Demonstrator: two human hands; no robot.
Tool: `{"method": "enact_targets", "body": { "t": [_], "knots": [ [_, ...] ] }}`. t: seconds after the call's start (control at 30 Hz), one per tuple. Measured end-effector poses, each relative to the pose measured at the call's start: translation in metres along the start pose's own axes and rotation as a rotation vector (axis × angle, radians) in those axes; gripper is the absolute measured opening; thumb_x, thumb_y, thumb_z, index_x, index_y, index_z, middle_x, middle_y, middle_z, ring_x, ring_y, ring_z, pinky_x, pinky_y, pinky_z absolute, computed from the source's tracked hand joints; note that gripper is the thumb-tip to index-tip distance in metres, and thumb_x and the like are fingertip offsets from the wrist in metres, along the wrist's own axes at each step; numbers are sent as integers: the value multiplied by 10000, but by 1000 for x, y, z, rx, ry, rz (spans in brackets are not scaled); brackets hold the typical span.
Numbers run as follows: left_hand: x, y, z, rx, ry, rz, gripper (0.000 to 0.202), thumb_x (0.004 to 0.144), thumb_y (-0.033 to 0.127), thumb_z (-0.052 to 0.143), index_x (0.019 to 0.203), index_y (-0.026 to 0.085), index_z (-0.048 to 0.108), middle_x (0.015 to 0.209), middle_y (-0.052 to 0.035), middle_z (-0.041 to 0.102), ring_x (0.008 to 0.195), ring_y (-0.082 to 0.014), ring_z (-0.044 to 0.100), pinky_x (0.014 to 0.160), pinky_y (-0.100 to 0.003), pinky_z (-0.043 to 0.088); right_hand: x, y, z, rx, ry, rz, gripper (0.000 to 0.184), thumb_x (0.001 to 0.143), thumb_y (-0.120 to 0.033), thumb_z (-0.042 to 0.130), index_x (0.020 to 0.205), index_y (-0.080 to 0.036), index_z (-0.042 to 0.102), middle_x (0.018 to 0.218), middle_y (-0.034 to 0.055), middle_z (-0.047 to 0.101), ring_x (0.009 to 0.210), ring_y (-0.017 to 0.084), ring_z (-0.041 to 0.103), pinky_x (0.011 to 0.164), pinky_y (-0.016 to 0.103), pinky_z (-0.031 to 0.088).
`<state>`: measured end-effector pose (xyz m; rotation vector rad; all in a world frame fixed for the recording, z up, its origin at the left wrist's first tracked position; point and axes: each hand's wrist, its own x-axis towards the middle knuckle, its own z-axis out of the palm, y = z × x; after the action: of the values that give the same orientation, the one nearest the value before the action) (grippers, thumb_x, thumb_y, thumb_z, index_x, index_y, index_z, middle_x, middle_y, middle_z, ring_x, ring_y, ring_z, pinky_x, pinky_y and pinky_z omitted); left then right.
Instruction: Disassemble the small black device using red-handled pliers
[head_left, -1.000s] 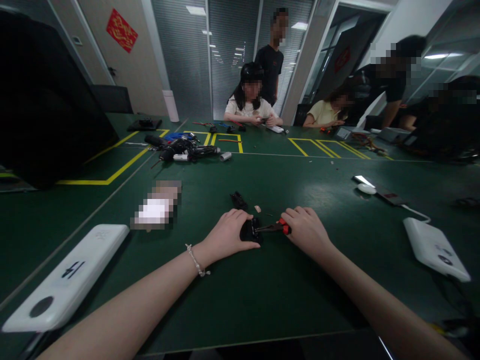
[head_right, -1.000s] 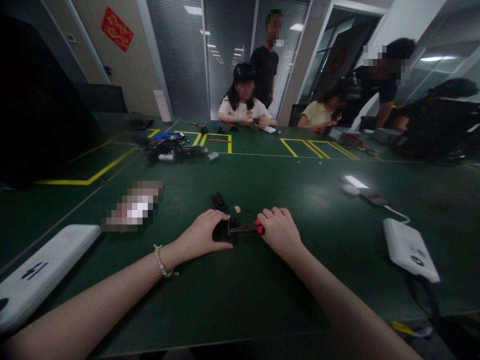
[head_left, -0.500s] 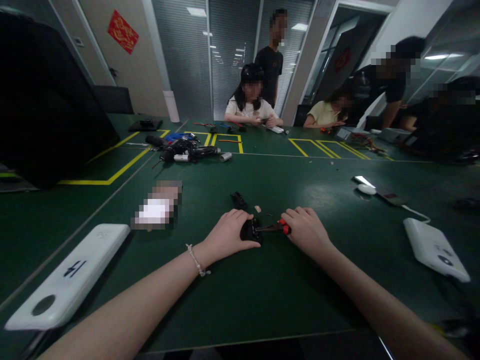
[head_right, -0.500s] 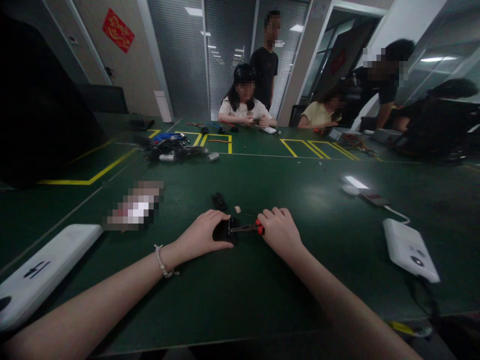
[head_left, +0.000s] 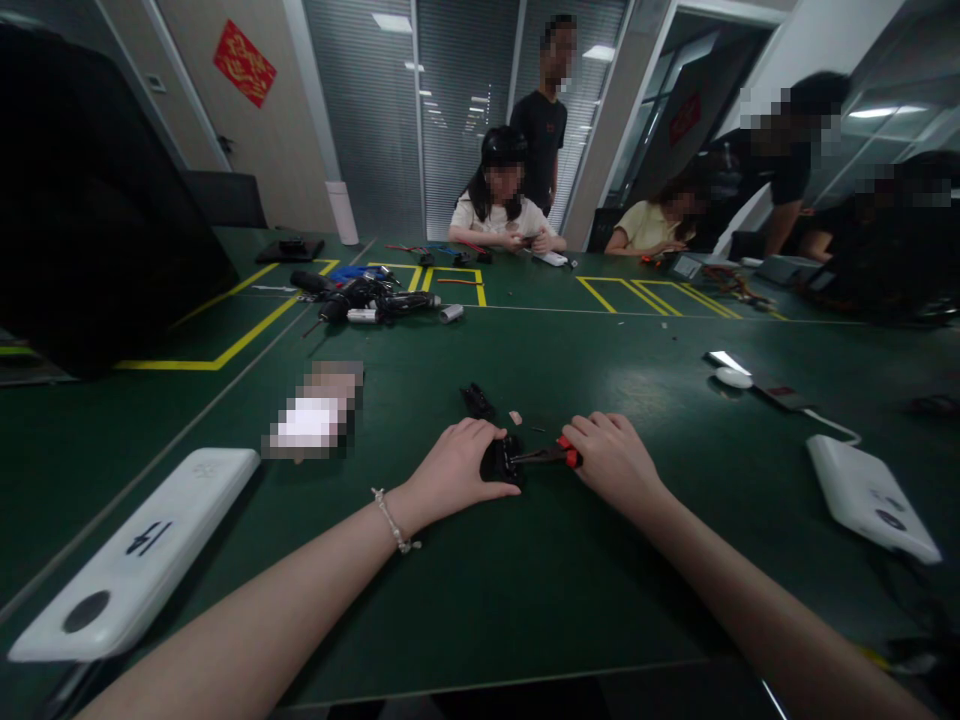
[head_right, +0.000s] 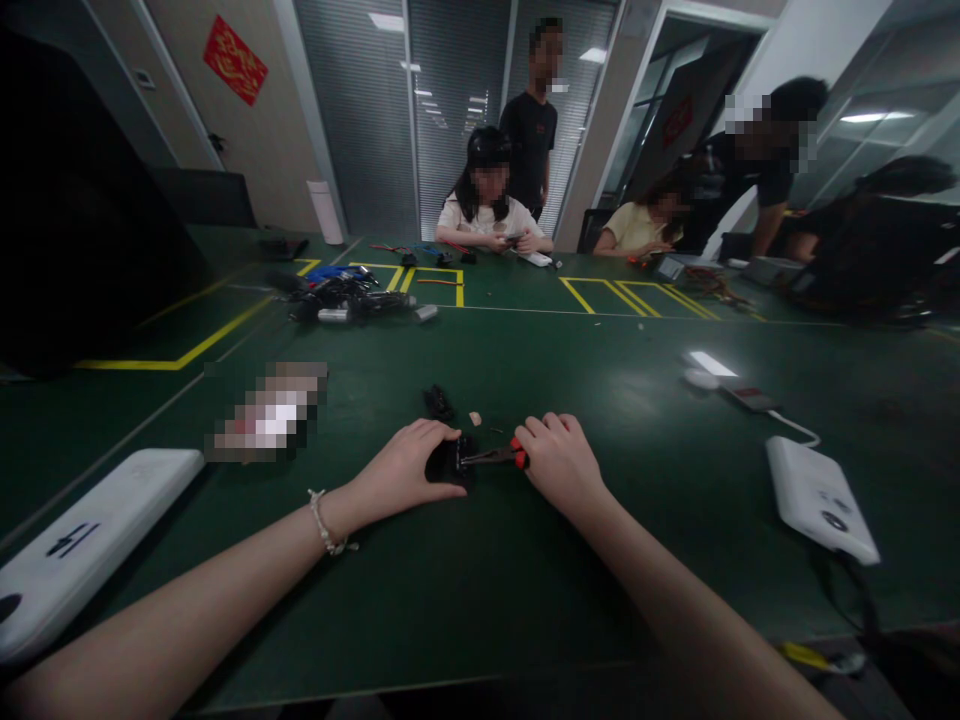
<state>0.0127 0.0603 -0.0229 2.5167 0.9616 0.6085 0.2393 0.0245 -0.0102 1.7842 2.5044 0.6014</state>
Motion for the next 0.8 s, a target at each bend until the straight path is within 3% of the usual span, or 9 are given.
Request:
{"method": "enact_targets", "body": {
  "t": [0.8],
  "knots": [
    [0, -1, 0, 13, 2, 2, 588, 635, 542, 619, 1082, 189, 477, 1047, -57, 537, 991, -239, 481, 856, -387, 389, 1, -2, 0, 16, 5, 5, 229, 661, -135, 513, 873, -185, 581, 889, 47, 594, 799, 204, 480, 714, 333, 297]
  ]
}}
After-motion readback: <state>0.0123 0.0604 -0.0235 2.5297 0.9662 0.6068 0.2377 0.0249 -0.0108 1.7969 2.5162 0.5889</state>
